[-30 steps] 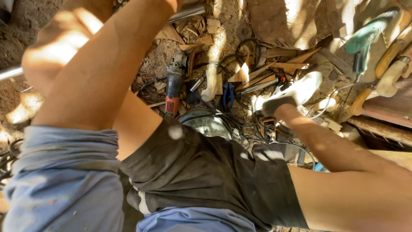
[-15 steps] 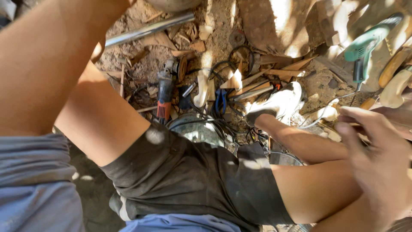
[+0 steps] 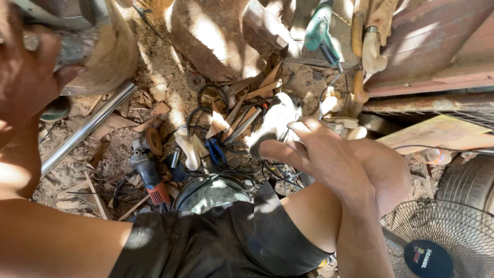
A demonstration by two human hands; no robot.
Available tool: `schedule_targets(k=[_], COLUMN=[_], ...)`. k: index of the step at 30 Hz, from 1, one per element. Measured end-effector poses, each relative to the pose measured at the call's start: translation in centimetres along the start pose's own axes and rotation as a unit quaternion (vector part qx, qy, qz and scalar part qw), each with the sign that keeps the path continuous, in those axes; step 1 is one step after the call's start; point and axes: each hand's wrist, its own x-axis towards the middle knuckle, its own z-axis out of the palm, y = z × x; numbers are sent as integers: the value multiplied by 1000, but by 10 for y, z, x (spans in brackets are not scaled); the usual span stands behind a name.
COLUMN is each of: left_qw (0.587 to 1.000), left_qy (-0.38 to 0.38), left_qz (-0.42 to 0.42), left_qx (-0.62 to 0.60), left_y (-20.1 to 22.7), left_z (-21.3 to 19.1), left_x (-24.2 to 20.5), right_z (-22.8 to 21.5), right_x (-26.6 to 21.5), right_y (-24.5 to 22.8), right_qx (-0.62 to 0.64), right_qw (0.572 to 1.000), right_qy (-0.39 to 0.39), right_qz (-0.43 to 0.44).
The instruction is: The person shapes a small wooden piece against a rotating grinding wheel, then uses an angle grinder to cut a metal rod, producing sparks. The person returns to further refine the wooden piece on the grinding wheel.
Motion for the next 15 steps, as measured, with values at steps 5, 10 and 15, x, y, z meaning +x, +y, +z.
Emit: schedule_targets(k=[5, 10, 15], left_qw=[986, 971, 982], left_qy=[-66, -136, -159], left_qz=[37, 10, -79], left_qx=[-148, -194, 58], left_y=[-13, -16, 31], left_z=[38, 57, 7], left_x=[-24, -27, 6], right_z=[3, 10, 27], right_x=[-5, -7, -28], right_y=[2, 6, 13], right_qx=[5, -6, -50], right_qw=[989, 974, 986], right_qy=[100, 145, 65], right_qz=[-109, -172, -148])
